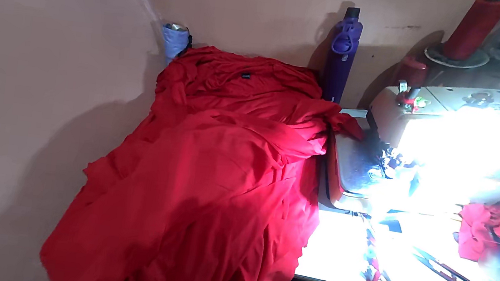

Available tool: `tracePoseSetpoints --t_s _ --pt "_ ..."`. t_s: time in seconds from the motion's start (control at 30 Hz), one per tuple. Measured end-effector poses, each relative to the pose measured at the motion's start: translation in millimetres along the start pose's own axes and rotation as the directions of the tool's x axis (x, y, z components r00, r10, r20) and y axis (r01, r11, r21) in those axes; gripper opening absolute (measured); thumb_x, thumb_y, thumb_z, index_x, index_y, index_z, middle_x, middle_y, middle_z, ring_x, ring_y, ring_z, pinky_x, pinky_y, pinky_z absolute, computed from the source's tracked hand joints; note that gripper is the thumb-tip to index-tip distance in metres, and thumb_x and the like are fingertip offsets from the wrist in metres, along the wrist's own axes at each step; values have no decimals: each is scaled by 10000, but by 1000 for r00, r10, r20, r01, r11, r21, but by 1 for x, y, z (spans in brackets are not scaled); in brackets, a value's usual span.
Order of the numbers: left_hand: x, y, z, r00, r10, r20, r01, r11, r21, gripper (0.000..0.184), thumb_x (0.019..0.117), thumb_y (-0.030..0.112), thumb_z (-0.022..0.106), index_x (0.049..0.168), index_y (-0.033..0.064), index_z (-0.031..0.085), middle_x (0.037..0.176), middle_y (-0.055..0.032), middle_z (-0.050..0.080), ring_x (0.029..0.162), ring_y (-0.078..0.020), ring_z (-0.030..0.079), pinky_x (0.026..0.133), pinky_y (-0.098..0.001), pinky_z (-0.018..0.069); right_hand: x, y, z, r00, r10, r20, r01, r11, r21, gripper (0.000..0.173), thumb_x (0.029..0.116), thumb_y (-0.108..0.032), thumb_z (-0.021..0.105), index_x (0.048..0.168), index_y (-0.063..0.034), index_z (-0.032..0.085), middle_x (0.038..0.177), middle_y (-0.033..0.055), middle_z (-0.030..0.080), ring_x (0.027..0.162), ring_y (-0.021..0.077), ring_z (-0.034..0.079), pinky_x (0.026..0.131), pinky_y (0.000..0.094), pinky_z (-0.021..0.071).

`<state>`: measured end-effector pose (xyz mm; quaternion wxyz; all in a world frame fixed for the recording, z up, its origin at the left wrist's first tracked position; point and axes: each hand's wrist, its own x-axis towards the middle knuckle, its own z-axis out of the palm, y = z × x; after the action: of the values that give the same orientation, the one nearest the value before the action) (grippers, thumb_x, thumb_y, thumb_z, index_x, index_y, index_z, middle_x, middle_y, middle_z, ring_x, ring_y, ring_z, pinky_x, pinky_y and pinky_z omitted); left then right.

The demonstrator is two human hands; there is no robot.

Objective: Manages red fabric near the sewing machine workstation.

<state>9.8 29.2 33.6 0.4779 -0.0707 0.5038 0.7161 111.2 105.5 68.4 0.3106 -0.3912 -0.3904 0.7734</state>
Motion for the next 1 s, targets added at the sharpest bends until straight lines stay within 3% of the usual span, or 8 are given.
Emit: tracePoseSetpoints --t_s 0.1,0.27,0.43,0.57,0.67,0.8,0.9,1.0 --pt "2 3 5 998 -55 -27 57 995 81 332 945 -198 494 1270 -133 481 1076 -143 616 931 -148 606 868 -284 533 12 19 -20 999 14 -48 -15 1000 -12 252 1041 39 289 976 12 531 704 -58 565 623 -42 545 617 129 473" --pt "14 -12 -8 1000 -25 -10 26 996 83 404 871 -215 602 1251 -113 510 1072 -138 631 930 -147 618 857 -299 550 16 32 -38 1000 -5 26 2 995 98 432 1035 8 201 850 -154 556 671 -154 633 623 -98 596 625 90 515" --pt "13 -9 -19 999 11 -39 -7 996 94 239 880 -213 571 1038 -34 577 802 -30 643 717 -74 607 730 -230 540 18 29 -33 1000 17 -2 -16 995 102 422 1033 2 212 831 -148 551 647 -143 627 591 -93 586 593 93 506" --pt "1 -5 -30 988 150 36 -154 949 274 250 902 -126 624 1146 -89 585 939 -71 651 834 -61 604 798 -217 520 16 33 -37 996 49 -80 -43 996 73 411 1047 17 174 857 -119 512 628 -146 590 585 -91 568 593 93 500" --pt "1 -8 -43 910 345 231 -413 692 592 243 900 -18 644 1108 -139 678 1092 -232 702 1058 -199 664 985 -327 511 16 35 -43 997 47 -61 -46 999 30 352 1040 48 199 933 -73 512 701 -122 578 649 -81 565 654 99 501" --pt "-14 -12 -57 740 519 428 -620 279 734 161 817 -40 660 922 -68 778 915 -225 738 869 -305 728 835 -412 579 23 46 -53 999 40 11 -41 988 146 436 1038 41 157 883 -100 539 678 -108 592 614 -55 564 611 124 493" --pt "-40 -9 -71 744 469 475 -613 197 765 148 810 -60 634 874 -89 765 876 -243 722 802 -328 722 782 -405 588 25 47 -50 996 94 -6 -94 995 25 408 1026 40 185 876 -89 542 669 -98 596 601 -68 547 604 106 485" --pt "-58 -9 -90 809 353 470 -554 192 810 188 850 -55 606 939 -113 760 905 -278 714 840 -364 715 828 -418 572 23 42 -38 987 140 -82 -161 898 -409 220 1047 88 347 1138 188 520 927 122 569 821 59 521 796 180 452"
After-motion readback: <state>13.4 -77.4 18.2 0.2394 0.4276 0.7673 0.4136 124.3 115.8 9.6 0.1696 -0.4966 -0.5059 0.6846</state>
